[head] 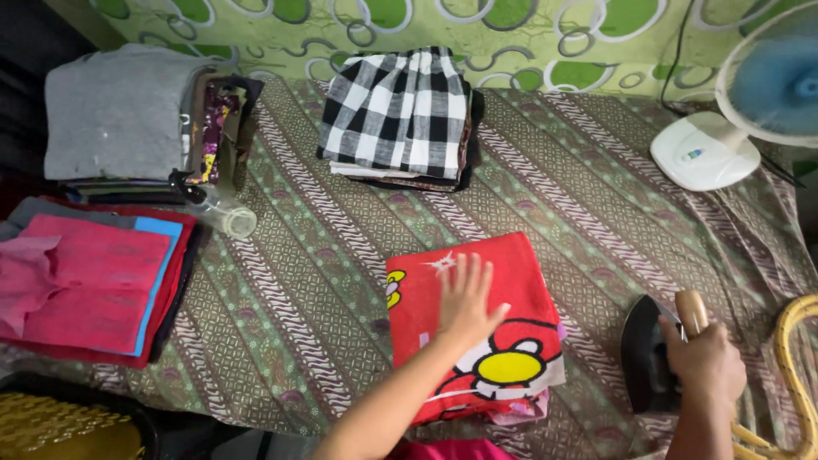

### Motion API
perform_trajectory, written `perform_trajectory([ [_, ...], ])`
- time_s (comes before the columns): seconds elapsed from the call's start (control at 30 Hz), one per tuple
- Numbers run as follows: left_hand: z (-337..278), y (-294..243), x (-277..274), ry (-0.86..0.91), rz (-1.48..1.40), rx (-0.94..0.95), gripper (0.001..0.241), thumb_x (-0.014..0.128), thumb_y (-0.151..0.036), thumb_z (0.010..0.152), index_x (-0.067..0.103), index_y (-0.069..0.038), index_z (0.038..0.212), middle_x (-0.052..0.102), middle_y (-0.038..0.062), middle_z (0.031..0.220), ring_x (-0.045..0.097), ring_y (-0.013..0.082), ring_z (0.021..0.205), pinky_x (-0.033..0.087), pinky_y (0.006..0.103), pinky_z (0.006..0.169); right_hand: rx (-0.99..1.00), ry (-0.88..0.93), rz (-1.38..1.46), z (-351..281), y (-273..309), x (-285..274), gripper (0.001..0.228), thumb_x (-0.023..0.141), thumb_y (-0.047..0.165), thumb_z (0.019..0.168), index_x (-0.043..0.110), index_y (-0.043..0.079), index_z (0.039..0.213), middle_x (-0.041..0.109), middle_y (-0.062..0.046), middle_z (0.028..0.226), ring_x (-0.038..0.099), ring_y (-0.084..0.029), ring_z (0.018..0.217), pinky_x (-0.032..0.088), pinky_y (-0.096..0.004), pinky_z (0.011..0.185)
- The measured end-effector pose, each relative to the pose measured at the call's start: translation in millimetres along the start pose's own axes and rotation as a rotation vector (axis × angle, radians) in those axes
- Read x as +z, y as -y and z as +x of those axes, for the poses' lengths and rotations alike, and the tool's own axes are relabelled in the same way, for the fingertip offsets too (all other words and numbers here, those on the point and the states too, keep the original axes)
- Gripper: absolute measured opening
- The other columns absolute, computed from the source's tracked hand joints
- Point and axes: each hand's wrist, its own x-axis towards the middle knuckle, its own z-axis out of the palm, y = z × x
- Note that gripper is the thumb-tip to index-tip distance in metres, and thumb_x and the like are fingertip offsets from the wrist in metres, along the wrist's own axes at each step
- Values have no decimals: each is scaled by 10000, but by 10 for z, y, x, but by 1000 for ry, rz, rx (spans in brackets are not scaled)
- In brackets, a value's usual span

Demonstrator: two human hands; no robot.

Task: The person irons a red towel with a Hello Kitty design on a patterned tablecloth using a black iron. They smooth the towel, iron it, fold it multiple times, and iron the folded edges before placing it on a stack of other folded clothes.

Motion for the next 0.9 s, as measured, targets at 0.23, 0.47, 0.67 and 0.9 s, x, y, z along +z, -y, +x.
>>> perform_trajectory([
  [0.23,-34,-374,651,129,-24,410,1031,321,-744,870,198,-47,1620,95,176,1725,-64,391,1602,-65,683,1230,-124,-66,-180,-258,-51,266,947,304,925,946,732,99,1125,810,-168,846,791,-319,714,606,-397,634],
  [0.47,-815,211,-163,-266,-486,249,559,440,-515,1010,511,-110,1389,551,128,1458,444,362,1424,253,647,1117,-155,-46,285,-869,406,-287,586,723,624,935,786,73,1122,763,-187,801,683,-337,672,518,-440,609],
  [0.67,-1419,744,353,-347,-383,-290,795,627,-376,959,302,55,1543,267,291,1636,219,447,1534,100,636,1210,-515,-116,-13,-1194,1360,-407,578,633,799,799,701,246,954,750,20,696,710,-181,565,539,-348,513],
  [0.9,-1491,745,487,-412,-534,-259,695,585,-249,993,293,26,1560,270,303,1637,352,468,1466,229,596,1194,-1235,-674,-74,-1512,2482,457,450,617,611,907,554,166,932,645,-19,688,638,-209,506,515,-357,477],
])
